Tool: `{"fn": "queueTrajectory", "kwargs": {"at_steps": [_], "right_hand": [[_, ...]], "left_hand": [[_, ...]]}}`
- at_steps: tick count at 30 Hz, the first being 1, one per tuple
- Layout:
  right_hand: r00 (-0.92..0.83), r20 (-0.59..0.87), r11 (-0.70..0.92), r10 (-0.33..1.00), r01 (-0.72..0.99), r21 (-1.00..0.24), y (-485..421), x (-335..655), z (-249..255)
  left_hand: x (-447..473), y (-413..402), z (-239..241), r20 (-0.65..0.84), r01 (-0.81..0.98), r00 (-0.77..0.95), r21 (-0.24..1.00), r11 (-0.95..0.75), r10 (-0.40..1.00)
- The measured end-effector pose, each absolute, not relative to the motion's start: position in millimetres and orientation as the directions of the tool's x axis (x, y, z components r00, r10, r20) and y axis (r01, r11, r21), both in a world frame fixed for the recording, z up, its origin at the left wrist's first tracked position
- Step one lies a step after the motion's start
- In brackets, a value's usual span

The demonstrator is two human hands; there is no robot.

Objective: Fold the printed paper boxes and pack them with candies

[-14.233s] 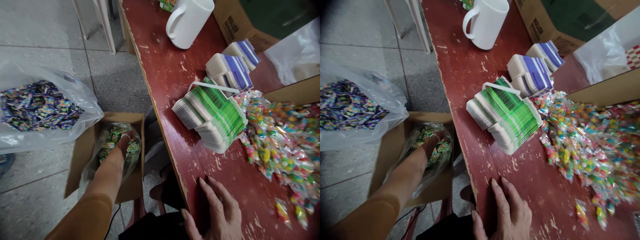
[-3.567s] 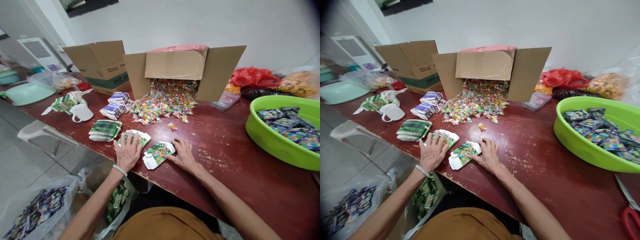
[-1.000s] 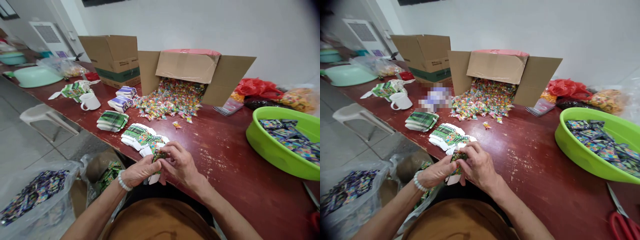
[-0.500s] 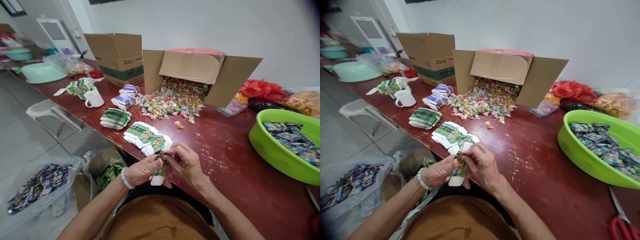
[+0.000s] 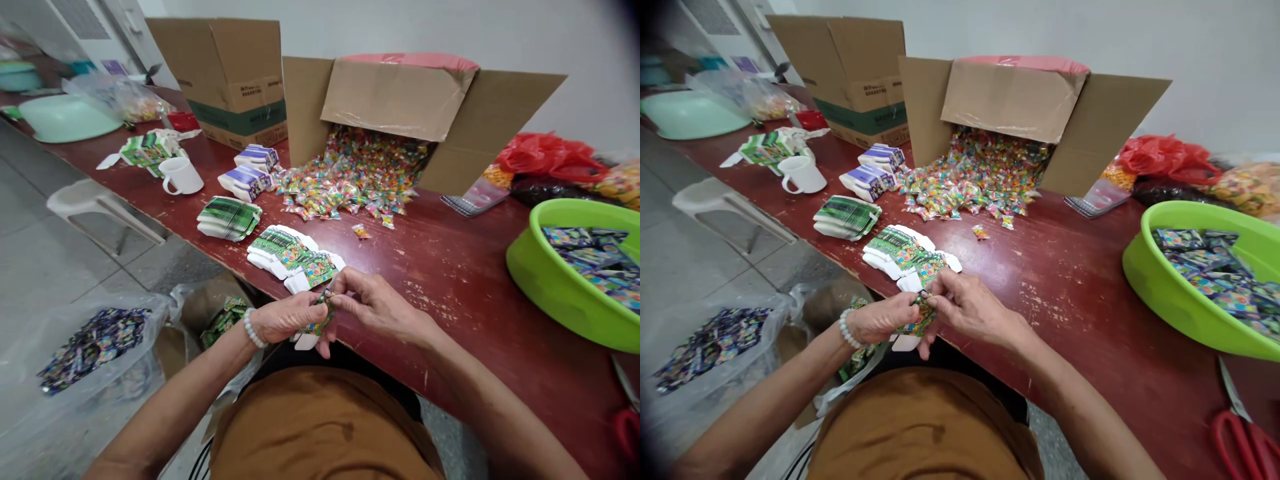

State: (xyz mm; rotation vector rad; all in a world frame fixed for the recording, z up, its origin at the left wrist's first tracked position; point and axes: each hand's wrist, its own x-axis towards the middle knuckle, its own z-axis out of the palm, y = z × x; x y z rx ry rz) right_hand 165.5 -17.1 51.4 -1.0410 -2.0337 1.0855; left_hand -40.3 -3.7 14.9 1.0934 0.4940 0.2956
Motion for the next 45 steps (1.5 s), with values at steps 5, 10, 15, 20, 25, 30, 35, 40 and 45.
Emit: {"fn": "queueTrajectory", "kwargs": {"at_steps": [5, 10, 15, 20, 25, 30, 35, 40, 45], "right_hand": [[-0.467, 0.037, 0.114, 0.884, 0.138, -0.984, -9.8, 161.0, 41.4], [-0.133, 0.078, 0.100, 0.988, 0.166, -0.981, -18.2, 147.2, 32.9], [-0.119, 0.066, 0.088, 0.991, 0.194, -0.977, -18.4, 143.8, 24.5], [-0.071, 0.149, 0.163, 0.986, 0.271, -0.949, -16.7, 140.6, 19.2], [0.018, 0.102, 0.103, 0.995, -0.121, -0.987, -25.1, 121.8, 5.4], [0.019, 0.141, 0.143, 0.990, -0.131, -0.981, -25.7, 121.5, -1.3], [-0.041, 0.058, 0.057, 0.997, -0.020, -0.998, -16.6, 136.2, 5.6], [-0.012, -0.028, -0.030, 1.000, -0.220, -0.975, -11.5, 137.6, 8.3], [-0.082, 0.051, 0.044, 0.995, -0.083, -0.996, -15.0, 140.5, 9.0]], "left_hand": [[-36.2, -3.2, 19.4, -0.271, 0.036, 0.824, 0.902, 0.431, 0.498], [-29.6, -12.3, 24.3, -0.200, -0.028, 0.616, 0.961, 0.276, 0.762], [-28.2, -20.5, 21.2, -0.160, 0.034, 0.448, 0.986, 0.162, 0.879], [-27.8, -28.0, 17.4, -0.033, -0.105, 0.181, 0.993, 0.052, 0.983], [-23.6, -34.2, 11.1, 0.057, -0.130, 0.038, 0.990, -0.052, 0.998], [-26.3, -34.7, 8.0, 0.060, -0.065, 0.032, 0.996, -0.058, 0.998], [-27.7, -30.4, 12.1, -0.026, -0.038, 0.137, 0.999, 0.031, 0.990], [-22.4, -26.9, 15.5, 0.017, 0.006, 0.126, 1.000, -0.018, 0.992], [-19.4, -26.1, 12.4, -0.017, -0.147, 0.081, 0.989, 0.028, 0.997]]}}
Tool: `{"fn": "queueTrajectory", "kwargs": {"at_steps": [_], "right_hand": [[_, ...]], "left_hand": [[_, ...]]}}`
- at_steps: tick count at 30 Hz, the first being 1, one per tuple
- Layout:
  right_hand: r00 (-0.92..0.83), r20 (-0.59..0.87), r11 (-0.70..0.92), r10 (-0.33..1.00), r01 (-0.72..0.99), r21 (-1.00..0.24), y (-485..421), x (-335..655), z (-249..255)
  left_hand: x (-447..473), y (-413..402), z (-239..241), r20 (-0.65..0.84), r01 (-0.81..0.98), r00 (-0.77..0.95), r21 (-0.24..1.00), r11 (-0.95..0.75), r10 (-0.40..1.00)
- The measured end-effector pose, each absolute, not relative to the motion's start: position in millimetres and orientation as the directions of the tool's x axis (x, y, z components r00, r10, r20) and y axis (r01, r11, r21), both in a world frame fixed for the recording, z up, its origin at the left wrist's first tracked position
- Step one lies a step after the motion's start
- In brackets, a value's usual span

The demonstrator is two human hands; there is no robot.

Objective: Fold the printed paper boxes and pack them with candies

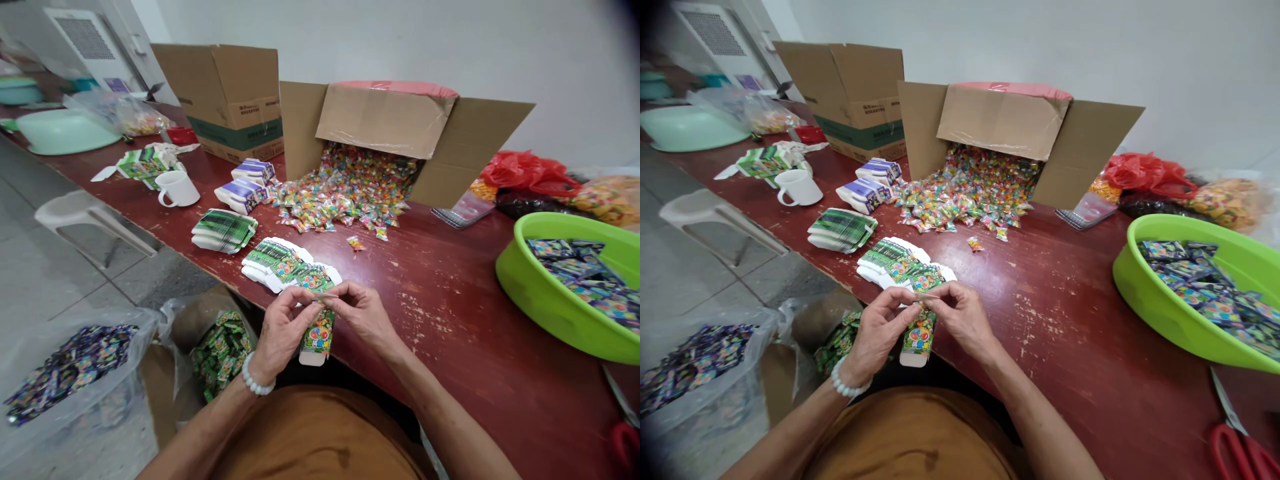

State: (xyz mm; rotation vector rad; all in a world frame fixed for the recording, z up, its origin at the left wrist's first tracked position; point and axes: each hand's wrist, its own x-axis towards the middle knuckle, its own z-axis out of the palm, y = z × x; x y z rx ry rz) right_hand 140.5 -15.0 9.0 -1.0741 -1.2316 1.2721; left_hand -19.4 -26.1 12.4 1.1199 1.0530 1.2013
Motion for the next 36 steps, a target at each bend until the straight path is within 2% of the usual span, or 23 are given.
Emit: {"fn": "queueTrajectory", "kwargs": {"at_steps": [2, 5, 7, 10, 15, 23, 30, 36], "right_hand": [[-0.055, 0.132, 0.132, 0.990, 0.005, -0.991, -16.8, 142.1, 8.9], [-0.012, 0.234, 0.235, 0.972, 0.080, -0.969, -18.9, 143.3, 8.4], [-0.046, 0.282, 0.285, 0.958, 0.153, -0.946, -20.6, 144.1, 8.6], [-0.164, 0.271, 0.302, 0.949, 0.220, -0.928, -24.1, 146.3, 10.9], [-0.226, 0.065, 0.094, 0.972, 0.122, -0.988, -25.0, 149.2, 14.5], [-0.237, -0.049, -0.067, 0.970, -0.071, -0.995, -9.4, 150.3, 22.6], [-0.174, 0.060, 0.055, 0.983, -0.033, -0.998, -20.4, 146.4, 12.6], [-0.213, 0.086, 0.073, 0.973, -0.069, -0.995, -33.5, 148.7, 7.6]], "left_hand": [[-19.7, -26.5, 12.1, -0.104, -0.254, 0.085, 0.960, 0.122, 0.991], [-19.8, -27.8, 12.9, -0.266, -0.349, 0.305, 0.862, 0.368, 0.914], [-18.7, -28.5, 13.6, -0.368, -0.337, 0.466, 0.767, 0.546, 0.804], [-14.9, -28.4, 14.7, -0.471, -0.300, 0.510, 0.687, 0.662, 0.720], [-4.8, -26.9, 14.1, -0.432, -0.262, 0.428, 0.782, 0.566, 0.794], [-1.0, -27.4, 8.5, -0.311, -0.092, 0.376, 0.925, 0.369, 0.873], [-1.9, -26.0, -1.1, -0.333, -0.116, 0.351, 0.912, 0.393, 0.875], [4.2, -28.4, 3.2, -0.334, -0.211, 0.331, 0.886, 0.414, 0.883]]}}
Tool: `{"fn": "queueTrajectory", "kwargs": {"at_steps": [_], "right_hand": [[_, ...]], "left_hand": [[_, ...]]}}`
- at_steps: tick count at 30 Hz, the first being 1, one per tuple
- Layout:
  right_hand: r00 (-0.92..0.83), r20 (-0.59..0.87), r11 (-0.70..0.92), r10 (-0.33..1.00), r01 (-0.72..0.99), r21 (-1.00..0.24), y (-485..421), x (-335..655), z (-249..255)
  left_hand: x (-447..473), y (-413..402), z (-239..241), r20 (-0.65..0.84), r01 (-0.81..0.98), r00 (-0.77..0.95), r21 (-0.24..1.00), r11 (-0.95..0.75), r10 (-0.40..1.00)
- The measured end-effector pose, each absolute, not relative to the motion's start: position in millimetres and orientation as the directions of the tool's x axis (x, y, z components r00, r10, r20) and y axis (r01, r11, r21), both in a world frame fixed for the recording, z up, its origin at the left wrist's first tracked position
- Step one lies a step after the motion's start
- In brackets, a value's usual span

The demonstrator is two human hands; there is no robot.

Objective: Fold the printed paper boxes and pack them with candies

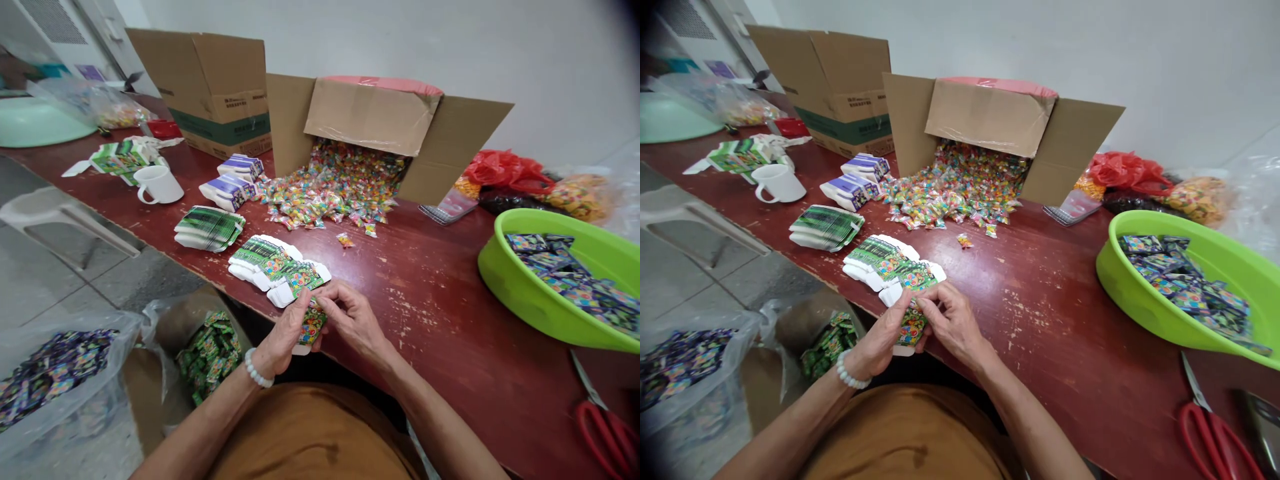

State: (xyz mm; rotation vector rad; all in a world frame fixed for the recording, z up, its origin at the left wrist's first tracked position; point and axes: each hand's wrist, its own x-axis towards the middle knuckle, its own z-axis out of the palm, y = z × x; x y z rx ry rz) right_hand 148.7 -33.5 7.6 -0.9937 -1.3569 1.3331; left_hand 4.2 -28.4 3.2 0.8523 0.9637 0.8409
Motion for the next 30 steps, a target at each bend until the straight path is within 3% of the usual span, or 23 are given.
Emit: {"fn": "queueTrajectory", "kwargs": {"at_steps": [5, 9, 10, 12, 15, 18, 21, 23, 25, 27, 29, 30], "right_hand": [[-0.250, 0.161, 0.165, 0.955, -0.006, -0.986, -41.1, 150.5, 2.4], [-0.352, 0.154, 0.252, 0.923, 0.251, -0.935, -7.6, 166.4, -4.5], [-0.325, 0.138, 0.254, 0.936, 0.349, -0.902, 8.4, 172.7, -6.0], [-0.109, 0.198, 0.220, 0.974, 0.661, -0.717, 44.9, 185.6, -9.6], [-0.032, 0.230, 0.175, 0.973, 0.752, -0.635, 94.6, 200.2, -18.9], [-0.056, 0.199, 0.170, 0.978, 0.770, -0.615, 121.6, 207.3, -31.0], [-0.048, 0.185, 0.157, 0.982, 0.754, -0.638, 126.6, 211.8, -36.4], [-0.001, 0.185, 0.128, 0.983, 0.722, -0.679, 119.5, 212.7, -33.2], [0.037, 0.172, 0.103, 0.984, 0.671, -0.735, 103.1, 208.2, -25.0], [0.010, 0.141, 0.108, 0.990, 0.596, -0.796, 78.0, 195.8, -13.8], [-0.092, 0.107, 0.139, 0.990, 0.488, -0.862, 49.0, 176.7, -1.8], [-0.185, 0.082, 0.138, 0.979, 0.311, -0.940, 35.2, 166.1, 3.5]], "left_hand": [[8.1, -32.5, 10.4, -0.443, -0.310, 0.302, 0.792, 0.526, 0.844], [0.2, -42.1, 11.3, -0.438, -0.406, 0.391, 0.707, 0.578, 0.810], [-3.2, -45.8, 10.6, -0.421, -0.422, 0.400, 0.704, 0.571, 0.814], [-11.1, -54.5, 7.6, -0.420, -0.403, 0.407, 0.714, 0.572, 0.811], [-27.4, -65.9, -0.2, -0.486, -0.287, 0.436, 0.722, 0.629, 0.757], [-54.9, -66.9, -9.3, -0.490, -0.179, 0.445, 0.772, 0.610, 0.750], [-93.0, -57.6, -15.4, -0.488, 0.079, 0.438, 0.857, 0.509, 0.755], [-116.5, -50.8, -16.7, -0.532, 0.317, 0.529, 0.847, 0.427, 0.661], [-131.1, -46.1, -15.2, -0.598, 0.438, 0.601, 0.801, 0.408, 0.530], [-133.1, -43.1, -10.3, -0.600, 0.401, 0.618, 0.796, 0.454, 0.508], [-123.5, -40.5, -2.9, -0.540, 0.249, 0.579, 0.831, 0.498, 0.610], [-115.5, -39.1, 1.3, -0.498, 0.164, 0.549, 0.852, 0.498, 0.671]]}}
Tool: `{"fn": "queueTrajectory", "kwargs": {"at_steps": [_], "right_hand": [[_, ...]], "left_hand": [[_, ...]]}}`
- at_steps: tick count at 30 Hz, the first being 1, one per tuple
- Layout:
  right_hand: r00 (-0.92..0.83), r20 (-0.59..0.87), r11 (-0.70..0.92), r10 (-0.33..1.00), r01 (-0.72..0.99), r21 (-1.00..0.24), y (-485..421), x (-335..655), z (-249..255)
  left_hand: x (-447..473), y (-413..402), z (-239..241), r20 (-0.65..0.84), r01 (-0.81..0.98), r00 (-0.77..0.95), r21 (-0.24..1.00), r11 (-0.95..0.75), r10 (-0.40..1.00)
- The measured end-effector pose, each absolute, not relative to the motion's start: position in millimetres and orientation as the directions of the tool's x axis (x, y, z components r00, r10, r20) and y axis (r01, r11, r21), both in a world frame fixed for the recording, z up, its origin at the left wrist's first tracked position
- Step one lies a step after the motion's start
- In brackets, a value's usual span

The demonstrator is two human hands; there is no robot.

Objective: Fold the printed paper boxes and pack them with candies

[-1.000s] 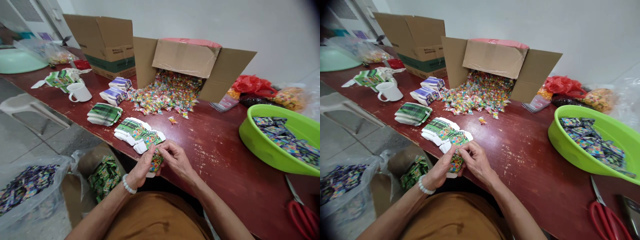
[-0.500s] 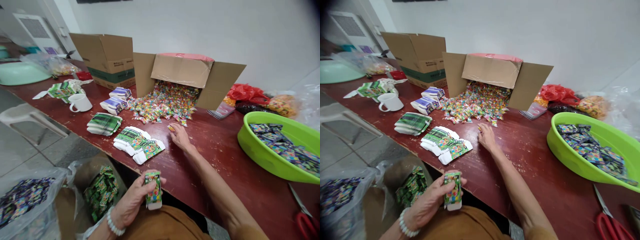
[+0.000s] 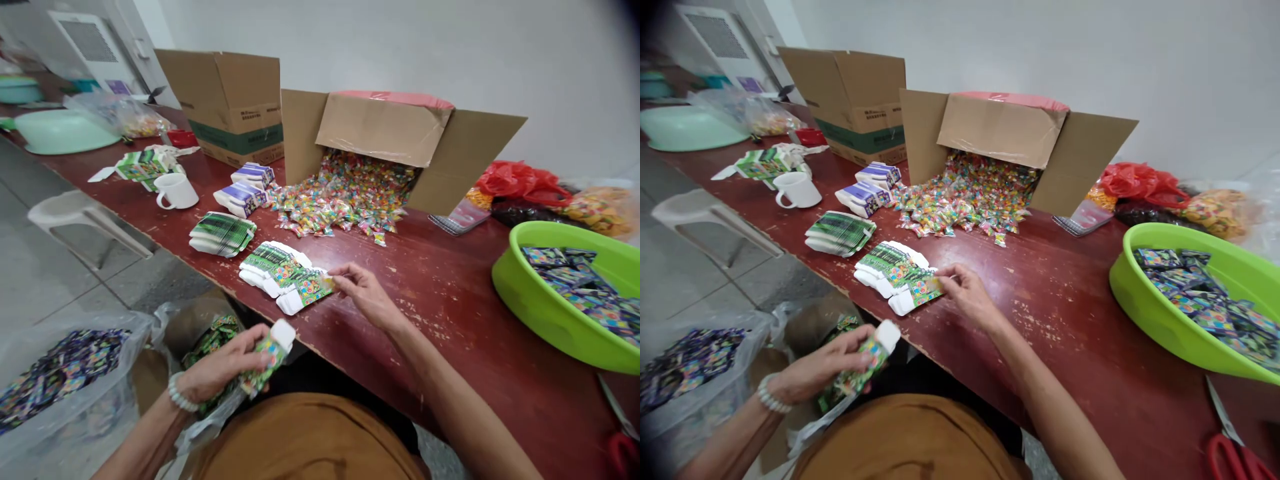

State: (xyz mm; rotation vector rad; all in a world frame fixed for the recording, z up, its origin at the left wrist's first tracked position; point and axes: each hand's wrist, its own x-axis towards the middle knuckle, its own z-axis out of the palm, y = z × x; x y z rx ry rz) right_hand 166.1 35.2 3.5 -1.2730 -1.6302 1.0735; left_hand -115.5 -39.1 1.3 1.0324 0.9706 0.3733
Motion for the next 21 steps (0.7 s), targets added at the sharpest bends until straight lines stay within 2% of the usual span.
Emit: {"fn": "queueTrajectory", "kwargs": {"at_steps": [2, 4, 7, 11, 14, 17, 19, 21], "right_hand": [[-0.288, 0.068, 0.088, 0.955, 0.058, -0.994, 13.3, 146.5, 11.3], [-0.292, 0.080, 0.073, 0.953, -0.033, -0.997, 1.4, 133.4, 15.0], [-0.260, 0.098, 0.120, 0.961, 0.069, -0.990, -1.5, 128.1, 17.5], [-0.376, 0.201, 0.297, 0.905, 0.218, -0.930, 0.5, 132.3, 26.0], [-0.420, 0.293, 0.416, 0.859, 0.237, -0.878, -0.6, 134.1, 32.3], [-0.302, 0.277, 0.333, 0.912, 0.151, -0.931, -0.7, 137.2, 33.5], [-0.184, 0.216, 0.229, 0.959, 0.055, -0.972, 0.1, 140.3, 32.5], [-0.138, 0.121, 0.117, 0.983, -0.036, -0.992, 0.7, 142.1, 31.4]], "left_hand": [[-96.8, -36.7, 8.7, -0.414, 0.042, 0.527, 0.885, 0.464, 0.742], [-79.2, -35.2, 13.2, -0.336, -0.033, 0.538, 0.908, 0.418, 0.773], [-61.5, -35.2, 14.3, -0.265, -0.077, 0.518, 0.933, 0.353, 0.813], [-50.6, -36.7, 15.5, -0.225, 0.000, 0.446, 0.968, 0.252, 0.866], [-45.2, -37.9, 18.5, -0.191, 0.041, 0.400, 0.981, 0.190, 0.896], [-42.3, -39.2, 18.3, -0.163, -0.081, 0.380, 0.975, 0.208, 0.911], [-41.9, -39.8, 16.3, -0.155, -0.169, 0.367, 0.959, 0.230, 0.917], [-42.1, -40.1, 14.0, -0.140, -0.221, 0.358, 0.948, 0.229, 0.923]]}}
